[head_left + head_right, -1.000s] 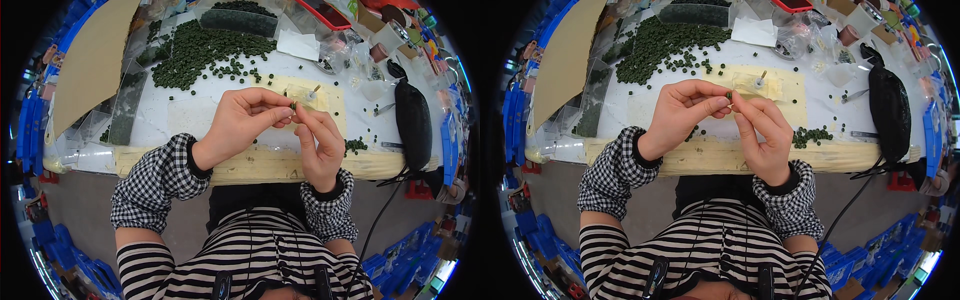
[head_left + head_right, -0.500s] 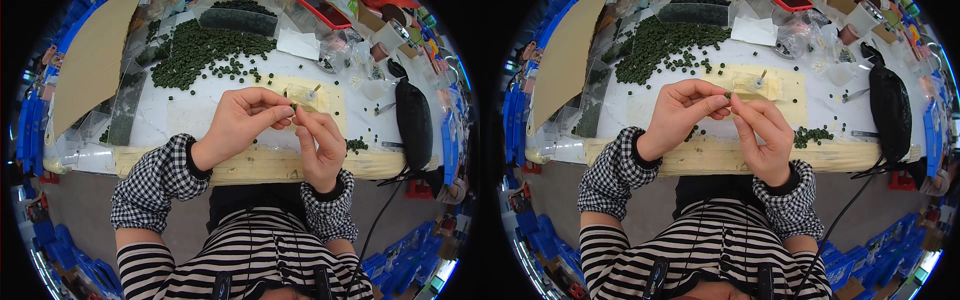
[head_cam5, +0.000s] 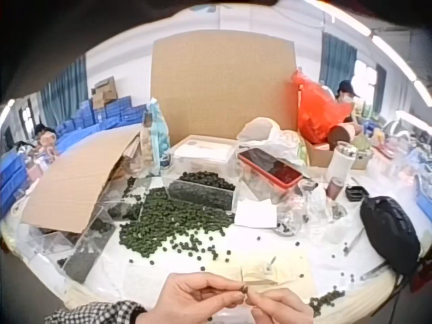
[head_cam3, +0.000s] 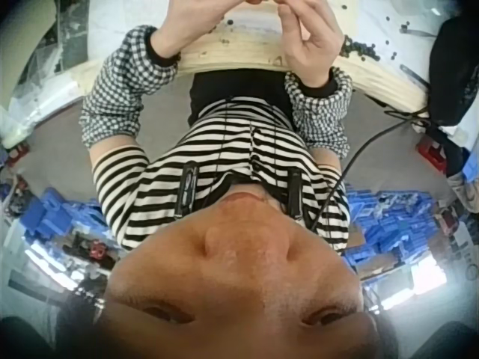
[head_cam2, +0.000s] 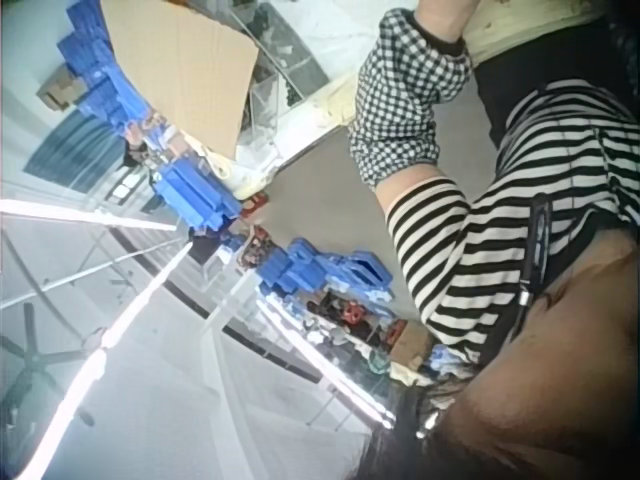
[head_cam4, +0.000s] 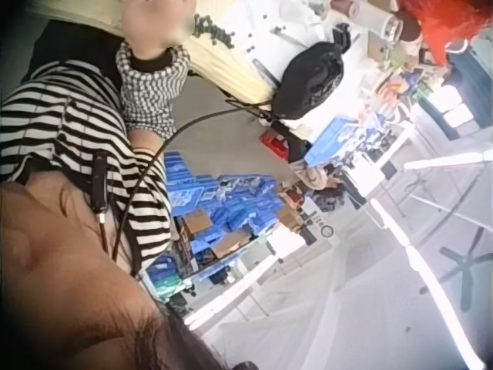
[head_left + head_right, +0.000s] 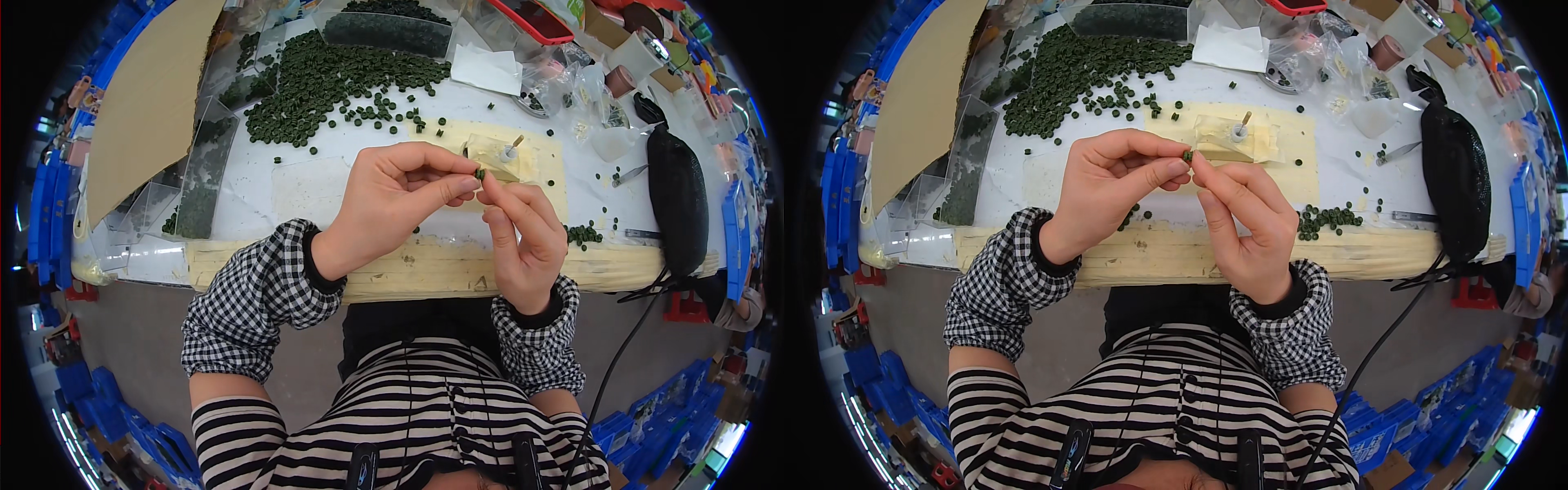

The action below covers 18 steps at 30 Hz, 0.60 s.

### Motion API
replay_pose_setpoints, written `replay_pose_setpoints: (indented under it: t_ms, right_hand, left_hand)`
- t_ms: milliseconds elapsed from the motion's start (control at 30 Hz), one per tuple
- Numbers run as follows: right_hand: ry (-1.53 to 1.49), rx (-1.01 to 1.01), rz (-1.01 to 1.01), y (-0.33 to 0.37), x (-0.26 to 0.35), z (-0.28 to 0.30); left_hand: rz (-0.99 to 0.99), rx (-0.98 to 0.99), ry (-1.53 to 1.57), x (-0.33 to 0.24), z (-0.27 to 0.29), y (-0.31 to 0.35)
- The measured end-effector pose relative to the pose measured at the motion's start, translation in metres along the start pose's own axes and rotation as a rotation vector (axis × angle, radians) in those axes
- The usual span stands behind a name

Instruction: Assembling or sorting small green plastic toy components at a factory workbench.

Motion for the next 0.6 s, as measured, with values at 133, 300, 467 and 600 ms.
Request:
replay_pose_setpoints:
  t_ms: [133, 300, 467, 600]
  right_hand:
    - [-0.001, 0.005, 0.046, -0.001, 0.0, -0.001]
    - [0.011, 0.026, 0.019, 0.0, 0.0, -0.001]
    - [0.017, 0.021, -0.002, 0.0, 0.0, 0.0]
    - [0.039, -0.032, -0.051, -0.001, -0.001, -0.003]
  left_hand:
    - [-0.006, -0.001, -0.02, 0.001, 0.001, 0.0]
    - [0.012, -0.007, -0.037, 0.002, 0.002, 0.001]
    - [0.006, 0.003, -0.065, 0.001, 0.001, -0.001]
    - [0.0, 0.024, -0.284, -0.01, 0.01, -0.014]
Point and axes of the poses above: each hand's wrist, its own y-axis away from the middle knuckle, its own z-axis out of the back of the hand, x = y × z, the point moved 4 cm from there along -y, towards the middle knuckle, and after that the axes turned 7 degrees about -x, right-handed, at the moved point
